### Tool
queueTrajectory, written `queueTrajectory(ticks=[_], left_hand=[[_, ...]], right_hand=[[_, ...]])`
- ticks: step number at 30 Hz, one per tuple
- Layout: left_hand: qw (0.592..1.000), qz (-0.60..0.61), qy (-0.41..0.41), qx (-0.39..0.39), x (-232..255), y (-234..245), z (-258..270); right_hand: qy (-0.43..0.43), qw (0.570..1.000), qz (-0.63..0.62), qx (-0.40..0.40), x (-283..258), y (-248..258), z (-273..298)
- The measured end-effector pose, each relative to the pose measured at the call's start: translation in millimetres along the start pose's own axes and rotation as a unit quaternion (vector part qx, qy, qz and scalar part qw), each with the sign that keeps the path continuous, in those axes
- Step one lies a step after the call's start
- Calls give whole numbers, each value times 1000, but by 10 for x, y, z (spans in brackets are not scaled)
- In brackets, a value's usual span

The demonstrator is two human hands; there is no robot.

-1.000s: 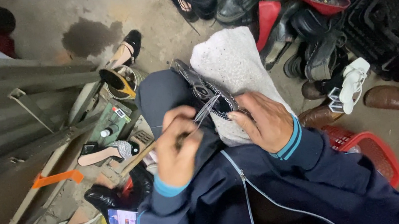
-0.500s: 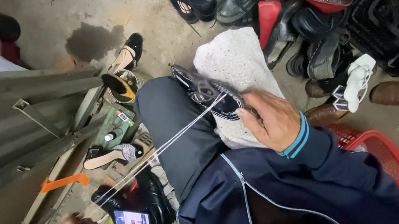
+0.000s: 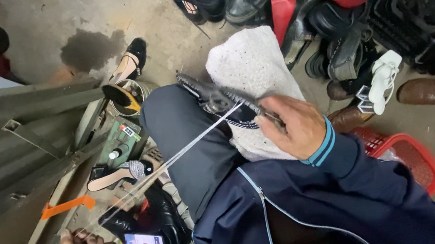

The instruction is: The person sits on the floor and sews a black shoe using a needle and white thread. They repeatedly pull the thread through the shoe's sole and upper to secure the stitching. Towards the end, the person briefly interacts with a smartphone placed on the floor.

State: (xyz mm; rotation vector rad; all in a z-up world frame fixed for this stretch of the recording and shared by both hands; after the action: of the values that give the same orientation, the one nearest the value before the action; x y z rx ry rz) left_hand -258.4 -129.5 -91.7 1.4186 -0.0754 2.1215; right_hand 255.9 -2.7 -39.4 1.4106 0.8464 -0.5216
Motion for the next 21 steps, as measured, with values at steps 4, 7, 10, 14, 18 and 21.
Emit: queueTrajectory(ticks=[4, 7, 10, 14, 18, 21], left_hand=[[997, -51, -26, 42, -11, -102, 146], [992, -87, -82, -48, 21, -329, 292], [975, -93, -126, -155, -99, -394, 224], [1000, -3, -11, -23, -260, -48, -67], [1000, 6, -2, -9, -280, -176, -28], [985, -165, -44, 29, -409, -171, -219]], right_hand=[[12, 1000, 1, -9, -28, -57, -8], [-9, 1000, 10, -12, -4, -79, -25], [-26, 999, 23, -6, 2, -58, -8], [-43, 998, 36, 14, 66, -41, 16], [-14, 999, 28, 11, 3, -60, -6], [-47, 999, 19, 4, 52, -64, -19]])
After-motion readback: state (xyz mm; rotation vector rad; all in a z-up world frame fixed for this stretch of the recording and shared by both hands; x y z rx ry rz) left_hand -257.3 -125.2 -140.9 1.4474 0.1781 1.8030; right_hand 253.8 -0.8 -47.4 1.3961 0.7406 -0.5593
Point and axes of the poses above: each hand's wrist, its own z-axis away from the middle knuckle, its own y-axis out of the back of the hand, x = y × z, the point moved 5 cm from there along -z, towards the middle knuckle, and after that the axes turned 6 degrees about -z, right-handed, at the moved point
